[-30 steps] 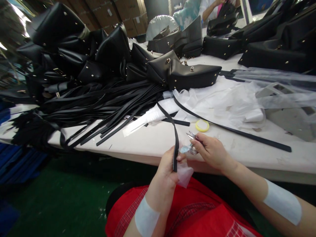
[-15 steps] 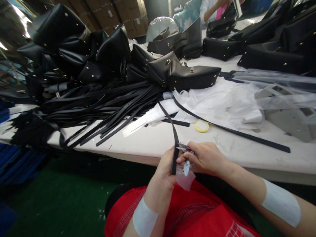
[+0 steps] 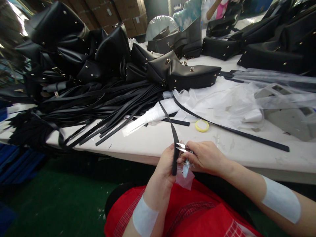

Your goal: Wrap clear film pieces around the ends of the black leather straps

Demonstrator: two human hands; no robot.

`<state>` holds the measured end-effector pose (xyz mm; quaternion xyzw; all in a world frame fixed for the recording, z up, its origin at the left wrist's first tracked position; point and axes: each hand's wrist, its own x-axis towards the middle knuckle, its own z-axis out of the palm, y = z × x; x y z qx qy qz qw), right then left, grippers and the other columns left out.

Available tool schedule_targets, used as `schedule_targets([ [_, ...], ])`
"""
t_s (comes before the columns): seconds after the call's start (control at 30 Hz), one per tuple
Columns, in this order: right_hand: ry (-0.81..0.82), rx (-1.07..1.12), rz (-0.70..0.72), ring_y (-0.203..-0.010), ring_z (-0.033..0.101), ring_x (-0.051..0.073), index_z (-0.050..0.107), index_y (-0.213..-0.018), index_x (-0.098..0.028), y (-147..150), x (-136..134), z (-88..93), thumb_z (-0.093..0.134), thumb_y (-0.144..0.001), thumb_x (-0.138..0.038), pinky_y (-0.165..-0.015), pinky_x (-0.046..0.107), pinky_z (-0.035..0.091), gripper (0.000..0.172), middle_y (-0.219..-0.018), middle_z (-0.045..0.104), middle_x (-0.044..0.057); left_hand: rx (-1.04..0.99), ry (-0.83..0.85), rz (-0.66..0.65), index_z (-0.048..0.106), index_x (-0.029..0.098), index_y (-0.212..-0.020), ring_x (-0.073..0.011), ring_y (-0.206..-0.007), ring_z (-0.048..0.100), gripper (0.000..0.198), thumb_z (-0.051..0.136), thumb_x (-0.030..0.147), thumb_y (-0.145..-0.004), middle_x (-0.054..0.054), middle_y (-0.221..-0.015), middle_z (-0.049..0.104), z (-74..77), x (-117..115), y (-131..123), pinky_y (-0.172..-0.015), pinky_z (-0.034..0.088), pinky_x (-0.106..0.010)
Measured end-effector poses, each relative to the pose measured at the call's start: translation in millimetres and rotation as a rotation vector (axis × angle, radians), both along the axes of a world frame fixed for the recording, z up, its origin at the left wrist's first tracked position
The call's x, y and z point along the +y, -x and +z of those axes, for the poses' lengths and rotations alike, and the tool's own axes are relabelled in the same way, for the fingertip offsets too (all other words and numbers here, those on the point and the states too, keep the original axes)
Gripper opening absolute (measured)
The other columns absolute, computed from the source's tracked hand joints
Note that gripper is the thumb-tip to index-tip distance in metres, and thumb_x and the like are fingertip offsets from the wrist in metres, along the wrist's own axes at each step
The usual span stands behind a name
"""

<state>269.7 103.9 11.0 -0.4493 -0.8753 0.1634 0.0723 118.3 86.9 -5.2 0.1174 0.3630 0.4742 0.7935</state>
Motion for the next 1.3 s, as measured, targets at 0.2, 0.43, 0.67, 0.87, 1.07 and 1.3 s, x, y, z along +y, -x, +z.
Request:
schedule_targets([
  [0.2, 0.023, -0.007, 0.017, -0.066, 0.066, 0.020, 0.056, -0.091, -0.018, 1.8, 0.7, -1.5, 0.034, -0.100, -0.046, -0.056, 0.030, 0.025, 0.036, -0.079, 0.071, 0.008, 0.090, 0.007, -0.004, 0.051, 0.016, -0.065, -0.0035, -0.040, 0.033, 0.031, 0.078, 0.030, -0.062, 0.007, -0.046, 0.044, 5.1, -1.8, -2.6, -0.042, 0.026, -0.016],
  [0.43, 0.030, -0.030, 0.025, -0.068, 0.067, 0.021, 0.058, -0.095, -0.019, 7.4, 2.9, 4.1, 0.034, -0.101, -0.047, -0.056, 0.029, 0.025, 0.037, -0.082, 0.073, 0.008, 0.159, 0.017, 0.033, 0.051, 0.017, -0.069, -0.0019, -0.037, 0.030, 0.037, 0.082, 0.029, -0.053, 0.009, -0.046, 0.046, 14.6, -2.2, -3.7, -0.039, 0.019, -0.015],
  [0.67, 0.012, -0.035, 0.059, -0.066, 0.065, 0.020, 0.060, -0.092, -0.019, 7.0, 5.7, 4.9, 0.034, -0.102, -0.044, -0.055, 0.030, 0.023, 0.036, -0.079, 0.072, 0.006, 0.168, 0.019, 0.035, 0.050, 0.017, -0.069, -0.0025, -0.036, 0.029, 0.037, 0.081, 0.031, -0.055, 0.009, -0.041, 0.041, 14.3, -3.8, -3.3, -0.038, 0.019, -0.015],
  [0.87, 0.036, -0.007, 0.072, -0.064, 0.063, 0.018, 0.060, -0.089, -0.019, 4.4, 6.7, 10.1, 0.035, -0.101, -0.044, -0.057, 0.029, 0.024, 0.037, -0.077, 0.071, 0.006, 0.198, 0.009, 0.049, 0.052, 0.016, -0.073, -0.0010, -0.036, 0.029, 0.034, 0.079, 0.023, -0.053, 0.010, -0.045, 0.042, 18.5, -4.0, -3.6, -0.039, 0.018, -0.014],
  [1.07, 0.121, 0.131, 0.046, -0.064, 0.059, 0.016, 0.058, -0.081, -0.021, 1.9, 5.3, 8.0, 0.033, -0.101, -0.041, -0.058, 0.026, 0.028, 0.038, -0.072, 0.067, 0.003, 0.238, -0.025, 0.033, 0.052, 0.017, -0.072, -0.0022, -0.035, 0.028, 0.033, 0.079, 0.028, -0.059, 0.010, -0.043, 0.040, 13.8, -4.9, -2.7, -0.039, 0.018, -0.017],
  [1.3, 0.144, 0.447, -0.186, -0.053, 0.046, 0.013, 0.043, -0.066, -0.021, -4.0, 2.6, 1.9, 0.028, -0.099, -0.046, -0.054, 0.025, 0.030, 0.044, -0.058, 0.052, -0.001, 0.165, -0.031, 0.005, 0.049, 0.017, -0.071, -0.0025, -0.040, 0.030, 0.040, 0.081, 0.041, -0.066, 0.009, -0.052, 0.040, 12.1, -3.1, -2.0, -0.041, 0.022, -0.018],
])
